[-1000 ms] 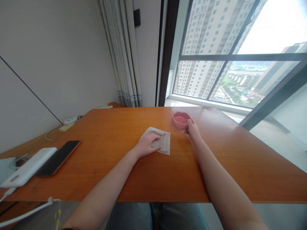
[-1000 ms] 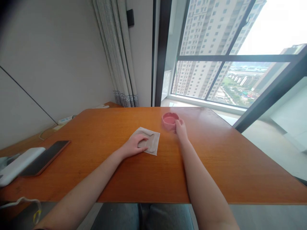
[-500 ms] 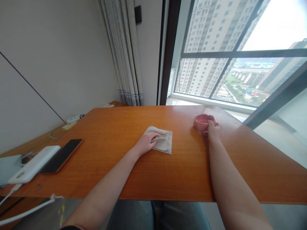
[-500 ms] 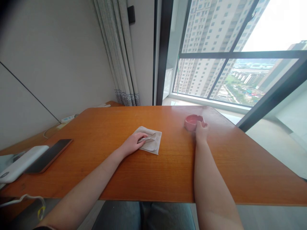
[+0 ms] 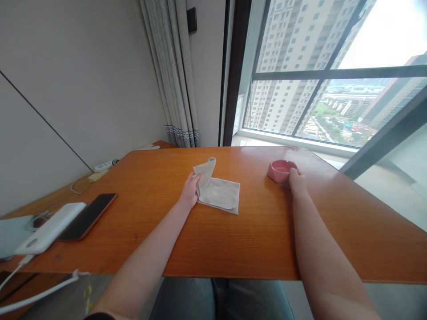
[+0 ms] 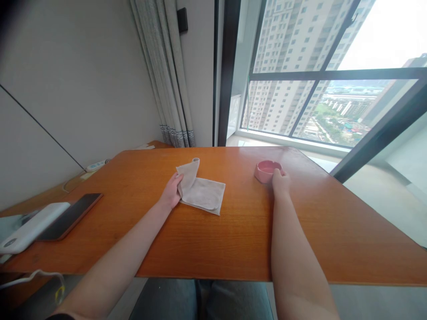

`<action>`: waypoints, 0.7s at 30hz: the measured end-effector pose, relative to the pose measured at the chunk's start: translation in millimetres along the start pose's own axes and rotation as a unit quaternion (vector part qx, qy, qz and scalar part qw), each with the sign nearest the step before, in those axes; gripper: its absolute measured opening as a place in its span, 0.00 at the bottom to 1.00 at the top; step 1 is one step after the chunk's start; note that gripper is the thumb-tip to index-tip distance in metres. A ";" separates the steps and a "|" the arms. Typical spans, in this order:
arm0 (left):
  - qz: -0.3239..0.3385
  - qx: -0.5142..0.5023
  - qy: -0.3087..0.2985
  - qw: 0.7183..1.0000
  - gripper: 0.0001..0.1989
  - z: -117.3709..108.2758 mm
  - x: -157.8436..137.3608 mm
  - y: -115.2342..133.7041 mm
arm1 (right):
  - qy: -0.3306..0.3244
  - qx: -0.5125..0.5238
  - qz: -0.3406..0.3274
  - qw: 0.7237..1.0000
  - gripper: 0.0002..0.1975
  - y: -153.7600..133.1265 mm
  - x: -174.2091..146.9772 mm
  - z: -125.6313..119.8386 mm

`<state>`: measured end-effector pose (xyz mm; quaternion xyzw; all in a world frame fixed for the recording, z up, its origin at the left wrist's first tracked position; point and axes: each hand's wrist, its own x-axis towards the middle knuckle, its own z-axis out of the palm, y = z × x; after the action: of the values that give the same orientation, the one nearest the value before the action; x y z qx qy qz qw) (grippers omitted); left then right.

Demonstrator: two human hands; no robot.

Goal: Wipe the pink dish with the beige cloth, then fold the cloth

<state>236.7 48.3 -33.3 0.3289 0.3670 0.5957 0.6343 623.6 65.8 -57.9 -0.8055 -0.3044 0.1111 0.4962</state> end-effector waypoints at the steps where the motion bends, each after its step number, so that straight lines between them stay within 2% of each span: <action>1: -0.017 -0.042 0.011 0.999 0.07 -0.6 1.5 3.0 | 0.004 -0.021 0.007 1.000 0.19 0.1 1.0 -0.8; 4: -0.048 -0.105 0.042 0.992 0.05 -4.8 6.4 9.5 | -0.004 -0.081 0.040 0.996 0.20 -0.6 4.6 -2.5; 7: -0.041 -0.119 0.064 0.990 0.04 -12.1 11.6 12.1 | -0.020 -0.134 0.056 0.989 0.23 -2.4 8.1 -3.2; 11: -0.010 -0.084 0.041 0.996 0.06 -24.5 18.6 16.0 | -0.017 -0.152 0.080 0.985 0.23 -4.2 11.9 -2.9; 14: 0.024 -0.014 0.049 0.998 0.07 -34.6 24.6 19.3 | -0.019 -0.138 0.088 0.986 0.23 -2.7 13.6 -2.2; 16: 0.053 0.073 0.089 0.992 0.09 -41.5 29.0 19.9 | -0.015 -0.136 0.084 0.987 0.23 -0.4 13.5 -2.4; 19: 0.095 0.252 0.171 0.948 0.09 -52.5 34.9 18.0 | 0.000 -0.112 0.069 0.991 0.22 0.3 9.2 -6.0; 21: 0.105 0.326 0.198 0.918 0.08 -59.8 37.7 16.7 | 0.025 -0.112 0.055 0.992 0.22 -6.0 1.5 -10.4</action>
<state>177.6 85.9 -52.5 0.4295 0.6224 0.5592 0.3399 627.5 61.0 -47.5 -0.8738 -0.2580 0.0835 0.4036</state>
